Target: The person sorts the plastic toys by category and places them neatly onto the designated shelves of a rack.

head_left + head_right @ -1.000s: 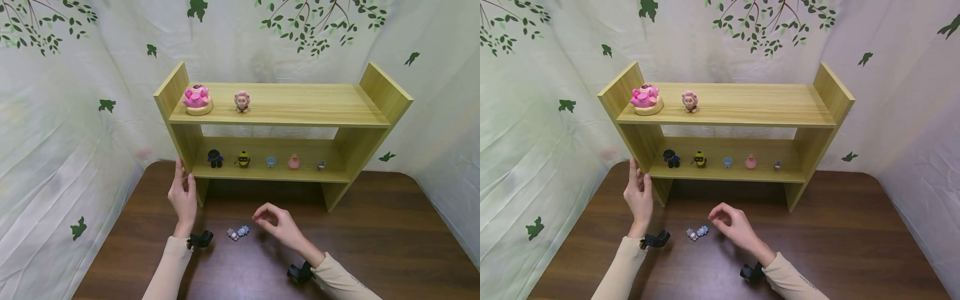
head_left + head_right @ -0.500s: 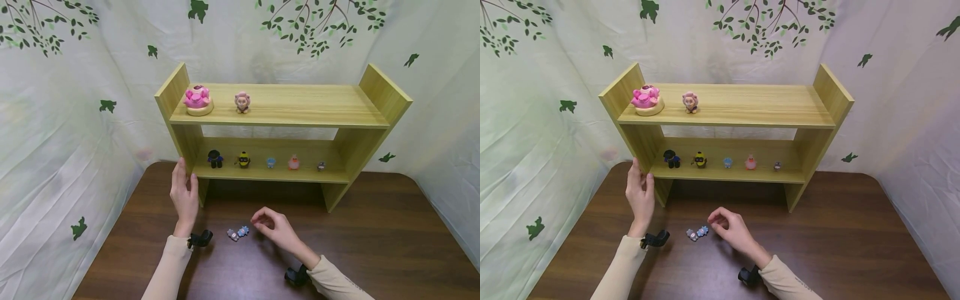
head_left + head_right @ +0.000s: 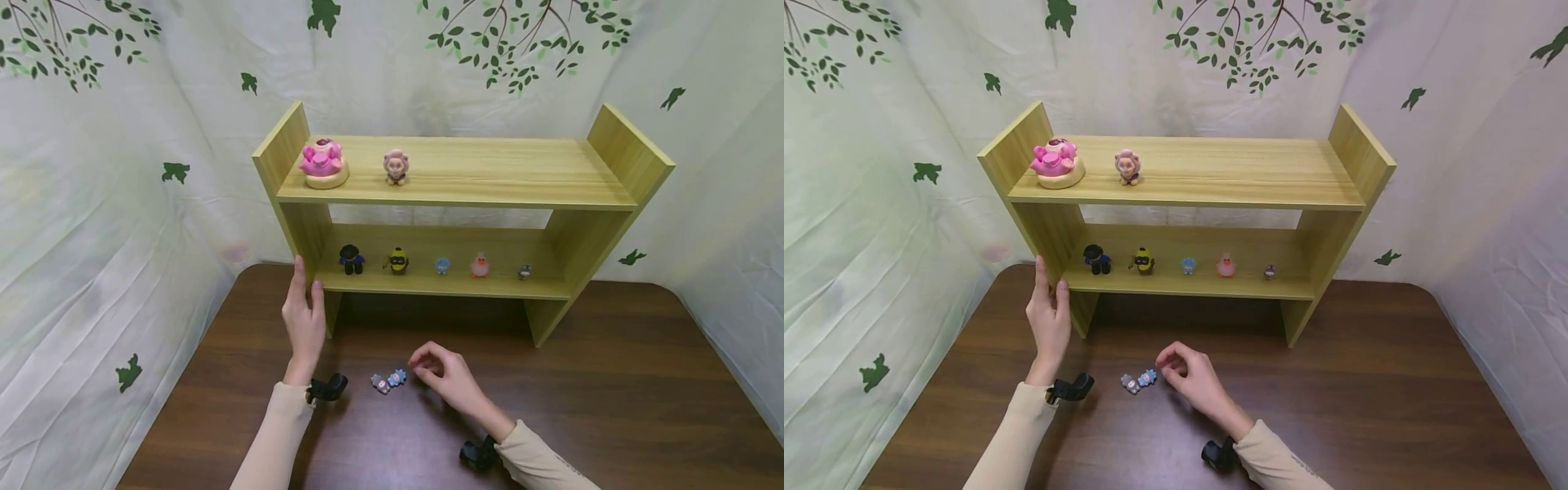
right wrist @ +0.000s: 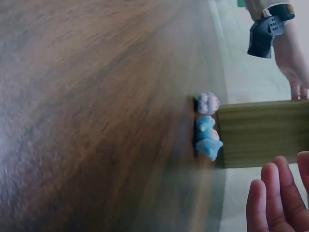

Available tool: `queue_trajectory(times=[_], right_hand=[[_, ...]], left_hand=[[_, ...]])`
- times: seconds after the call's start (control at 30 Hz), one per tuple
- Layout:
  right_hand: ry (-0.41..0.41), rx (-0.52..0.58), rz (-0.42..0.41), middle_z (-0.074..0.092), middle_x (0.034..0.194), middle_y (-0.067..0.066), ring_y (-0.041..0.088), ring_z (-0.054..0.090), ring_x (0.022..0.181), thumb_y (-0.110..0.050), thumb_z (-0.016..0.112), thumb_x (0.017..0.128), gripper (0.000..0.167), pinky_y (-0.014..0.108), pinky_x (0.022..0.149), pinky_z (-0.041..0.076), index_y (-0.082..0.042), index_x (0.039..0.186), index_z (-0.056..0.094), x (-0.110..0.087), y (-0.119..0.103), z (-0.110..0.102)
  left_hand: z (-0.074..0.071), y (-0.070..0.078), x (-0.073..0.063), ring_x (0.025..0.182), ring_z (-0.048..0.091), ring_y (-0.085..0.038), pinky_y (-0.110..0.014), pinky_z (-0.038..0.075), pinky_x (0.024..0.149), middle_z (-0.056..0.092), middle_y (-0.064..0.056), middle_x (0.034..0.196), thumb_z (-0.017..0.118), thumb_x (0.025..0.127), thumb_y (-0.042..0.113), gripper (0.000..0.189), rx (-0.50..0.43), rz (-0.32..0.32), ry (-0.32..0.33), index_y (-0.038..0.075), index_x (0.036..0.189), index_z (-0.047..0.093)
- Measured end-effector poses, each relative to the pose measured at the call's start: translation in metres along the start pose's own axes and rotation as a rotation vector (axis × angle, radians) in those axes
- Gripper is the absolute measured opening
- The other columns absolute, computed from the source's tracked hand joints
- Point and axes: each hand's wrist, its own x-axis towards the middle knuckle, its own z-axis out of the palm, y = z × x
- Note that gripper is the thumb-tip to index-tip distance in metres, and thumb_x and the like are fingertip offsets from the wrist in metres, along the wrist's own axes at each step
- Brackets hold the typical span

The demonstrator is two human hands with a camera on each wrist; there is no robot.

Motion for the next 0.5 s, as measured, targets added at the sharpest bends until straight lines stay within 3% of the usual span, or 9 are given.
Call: queue_trajectory(times=[0.23,0.5], right_hand=[[0.025,-0.052,0.067,0.067,0.098,0.016,0.024,0.063,0.088,0.01,0.064,0.084,0.018,0.03,0.075,0.052,-0.002,0.099,0.064,0.003,0.03,0.01],[-0.003,-0.098,0.067,0.065,0.098,0.009,0.024,0.063,0.09,0.009,0.065,0.082,0.021,0.03,0.074,0.052,-0.003,0.098,0.063,0.002,0.04,0.02]], left_hand=[[0.003,0.001,-0.001,0.128,0.043,-0.029,-0.049,0.039,0.098,0.043,-0.009,0.145,0.052,0.098,0.005,0.064,-0.021,-0.017,0.012,0.034,0.15,0.03],[0.005,-0.001,-0.002,0.125,0.047,-0.03,-0.044,0.04,0.082,0.046,-0.01,0.143,0.052,0.097,0.004,0.066,-0.009,-0.007,0.034,0.038,0.15,0.03]])
